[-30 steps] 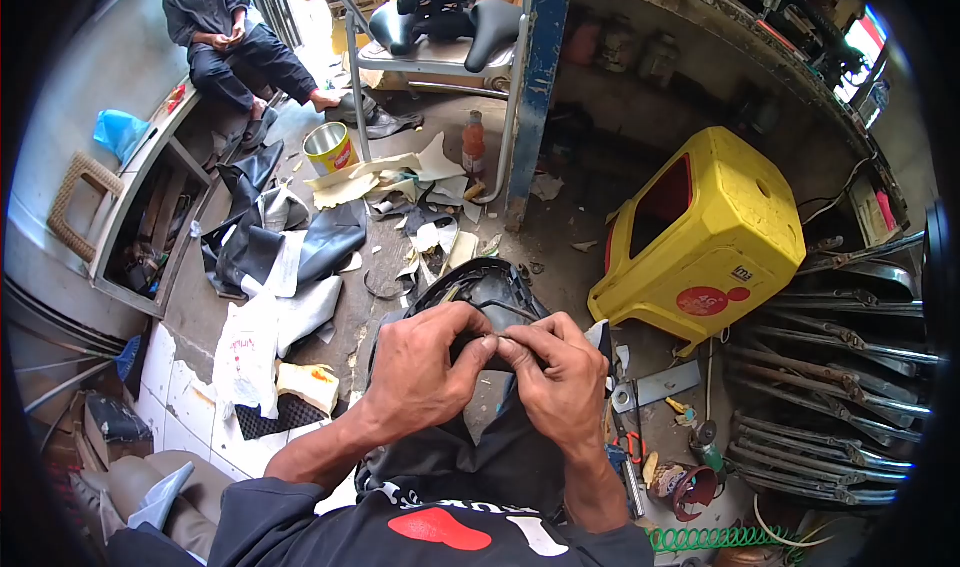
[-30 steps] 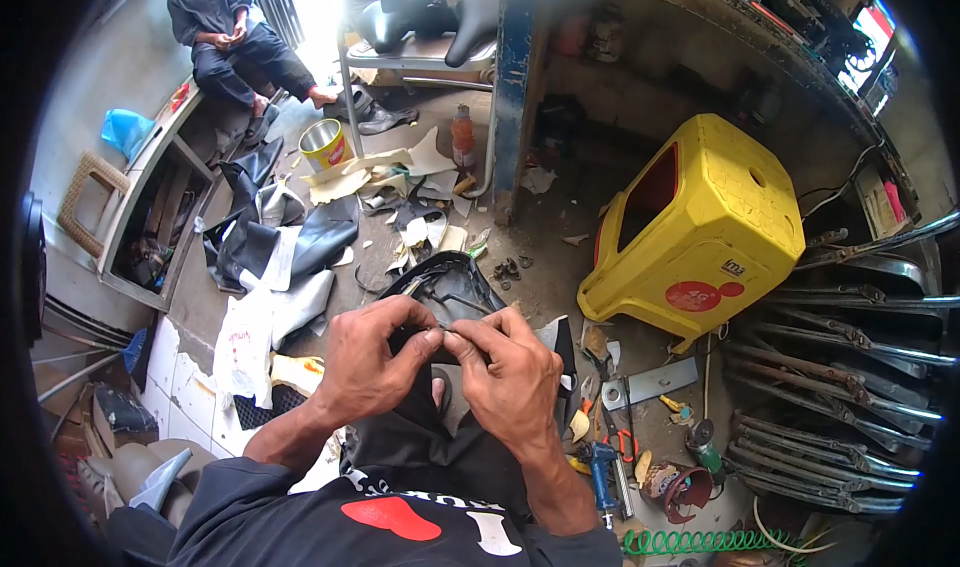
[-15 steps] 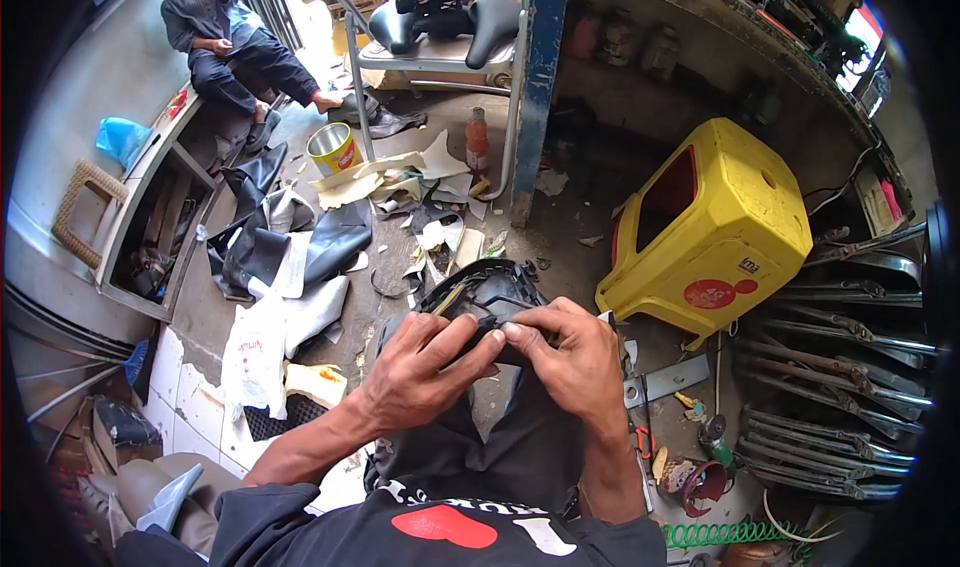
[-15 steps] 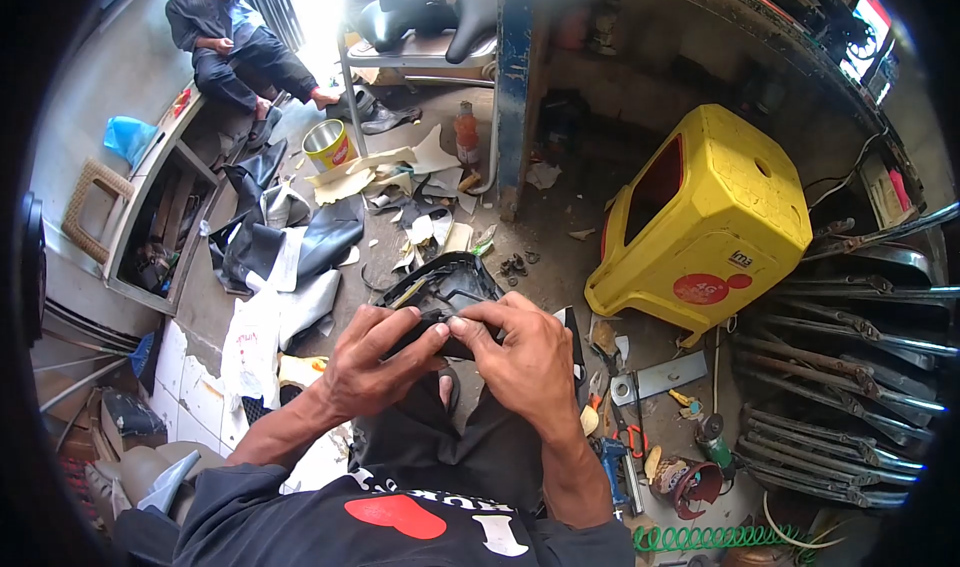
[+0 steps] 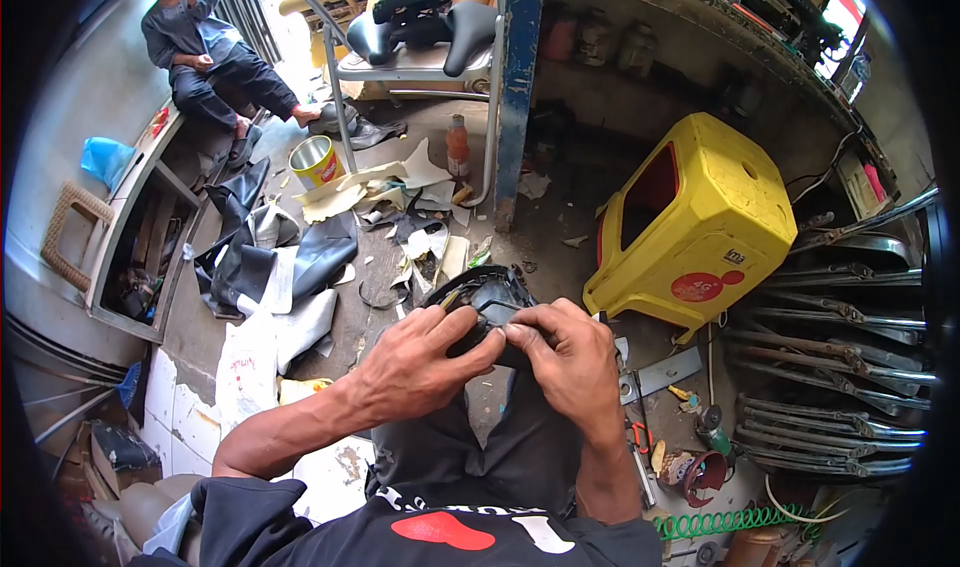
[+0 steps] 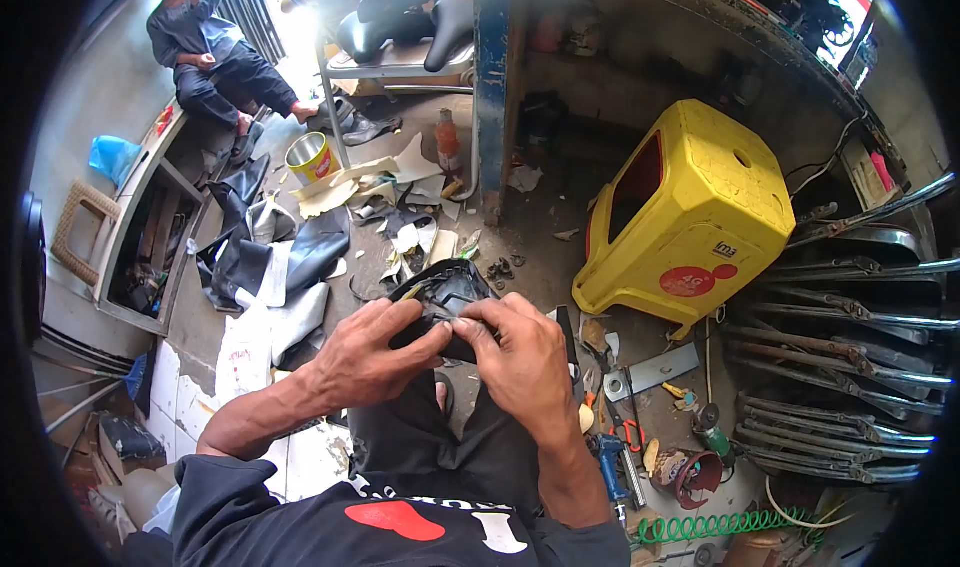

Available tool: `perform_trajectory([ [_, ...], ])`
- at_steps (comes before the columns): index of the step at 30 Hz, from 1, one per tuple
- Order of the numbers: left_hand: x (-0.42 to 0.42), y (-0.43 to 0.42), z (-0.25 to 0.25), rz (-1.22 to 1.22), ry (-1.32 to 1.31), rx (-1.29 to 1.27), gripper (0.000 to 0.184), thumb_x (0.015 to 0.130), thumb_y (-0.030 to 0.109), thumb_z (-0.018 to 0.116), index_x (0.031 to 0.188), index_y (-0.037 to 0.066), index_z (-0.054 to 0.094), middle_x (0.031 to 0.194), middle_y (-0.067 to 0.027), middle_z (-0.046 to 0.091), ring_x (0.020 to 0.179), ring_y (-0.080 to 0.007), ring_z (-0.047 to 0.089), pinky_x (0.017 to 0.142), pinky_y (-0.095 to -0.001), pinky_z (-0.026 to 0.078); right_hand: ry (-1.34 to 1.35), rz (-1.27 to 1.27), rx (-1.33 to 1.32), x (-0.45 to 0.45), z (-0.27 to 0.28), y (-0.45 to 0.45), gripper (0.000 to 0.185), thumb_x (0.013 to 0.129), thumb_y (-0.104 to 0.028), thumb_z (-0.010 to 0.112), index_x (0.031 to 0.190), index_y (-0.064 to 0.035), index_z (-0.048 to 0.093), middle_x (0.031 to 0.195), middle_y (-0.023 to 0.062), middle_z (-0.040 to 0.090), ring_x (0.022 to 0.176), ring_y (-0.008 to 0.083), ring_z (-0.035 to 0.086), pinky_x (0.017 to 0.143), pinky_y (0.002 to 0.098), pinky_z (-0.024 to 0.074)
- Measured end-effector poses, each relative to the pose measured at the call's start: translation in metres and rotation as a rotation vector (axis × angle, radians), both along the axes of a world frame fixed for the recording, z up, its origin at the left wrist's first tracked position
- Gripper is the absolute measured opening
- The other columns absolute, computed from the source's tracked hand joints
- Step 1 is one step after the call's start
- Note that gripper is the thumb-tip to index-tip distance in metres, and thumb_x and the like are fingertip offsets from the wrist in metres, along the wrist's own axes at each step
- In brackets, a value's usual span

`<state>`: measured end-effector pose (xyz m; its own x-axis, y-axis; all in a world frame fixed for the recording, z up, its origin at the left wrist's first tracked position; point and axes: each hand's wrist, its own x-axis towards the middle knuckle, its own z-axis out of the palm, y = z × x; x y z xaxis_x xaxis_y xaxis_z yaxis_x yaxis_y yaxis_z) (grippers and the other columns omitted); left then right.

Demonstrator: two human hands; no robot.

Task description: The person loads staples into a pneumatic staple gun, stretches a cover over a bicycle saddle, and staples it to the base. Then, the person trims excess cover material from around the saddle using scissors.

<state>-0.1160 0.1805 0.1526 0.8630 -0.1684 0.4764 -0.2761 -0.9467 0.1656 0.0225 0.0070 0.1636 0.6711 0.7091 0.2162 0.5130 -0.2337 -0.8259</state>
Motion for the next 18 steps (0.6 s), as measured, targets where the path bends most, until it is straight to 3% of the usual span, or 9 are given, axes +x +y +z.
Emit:
perform_trajectory([
  [1, 0.001, 0.0, 0.0, -0.001, 0.002, -0.003, 0.046, 0.083, 0.02, 0.078, 0.126, 0.012, 0.064, 0.11, -0.0105, 0.055, 0.082, -0.0248, 0.057, 0.072, -0.0379, 0.049, -0.037, -0.013, 0.005, -0.001, -0.001, 0.0, 0.013, 0.091, -0.013, 0.076, 0.1, -0.0045, 0.078, 0.084, 0.014, 0.068, 0.074, 0.0301, 0.07, 0.066, 0.0389, 0.0521],
  [6, 0.004, -0.003, 0.001, 0.025, 0.004, -0.079, 0.041, 0.087, 0.02, 0.076, 0.127, 0.013, 0.065, 0.104, -0.0135, 0.057, 0.084, -0.0274, 0.059, 0.072, -0.0401, 0.049, -0.09, -0.156, 0.029, -0.014, -0.008, 0.003, 0.014, 0.087, -0.015, 0.08, 0.099, -0.0068, 0.079, 0.083, 0.0107, 0.063, 0.073, 0.029, 0.064, 0.068, 0.0398, 0.0513],
  [13, 0.008, -0.01, 0.007, 0.107, 0.13, -0.168, 0.038, 0.088, 0.021, 0.077, 0.123, 0.012, 0.064, 0.096, -0.012, 0.055, 0.081, -0.0294, 0.061, 0.07, -0.0421, 0.049, -0.314, -0.082, -0.009, -0.005, -0.02, -0.001, 0.019, 0.085, -0.014, 0.081, 0.103, -0.0098, 0.078, 0.084, 0.0065, 0.06, 0.083, 0.0288, 0.057, 0.075, 0.0387, 0.0489],
  [15, 0.009, -0.01, 0.009, 0.131, 0.169, -0.221, 0.038, 0.087, 0.021, 0.077, 0.121, 0.01, 0.062, 0.095, -0.0106, 0.055, 0.077, -0.0295, 0.061, 0.069, -0.0419, 0.049, -0.593, -0.217, 0.14, -0.021, -0.027, -0.004, 0.022, 0.085, -0.015, 0.081, 0.106, -0.0095, 0.076, 0.09, 0.0035, 0.06, 0.088, 0.0282, 0.056, 0.077, 0.0391, 0.0485],
  [16, 0.01, -0.01, 0.009, 0.137, 0.171, -0.226, 0.038, 0.087, 0.021, 0.077, 0.121, 0.01, 0.062, 0.095, -0.0106, 0.055, 0.077, -0.0295, 0.061, 0.069, -0.0419, 0.049, -0.611, -0.221, 0.162, -0.03, -0.034, -0.008, 0.022, 0.086, -0.017, 0.08, 0.107, -0.0114, 0.075, 0.098, 0.0015, 0.06, 0.095, 0.0257, 0.055, 0.087, 0.0435, 0.0463],
  [18, 0.011, -0.009, 0.009, 0.113, 0.174, -0.254, 0.037, 0.088, 0.02, 0.076, 0.121, 0.009, 0.062, 0.094, -0.01, 0.055, 0.075, -0.0297, 0.061, 0.068, -0.0416, 0.049, -0.697, -0.253, 0.085, -0.045, -0.036, -0.011, 0.022, 0.086, -0.019, 0.079, 0.107, -0.0127, 0.075, 0.101, 0.0014, 0.06, 0.098, 0.0244, 0.055, 0.092, 0.0458, 0.0435],
])
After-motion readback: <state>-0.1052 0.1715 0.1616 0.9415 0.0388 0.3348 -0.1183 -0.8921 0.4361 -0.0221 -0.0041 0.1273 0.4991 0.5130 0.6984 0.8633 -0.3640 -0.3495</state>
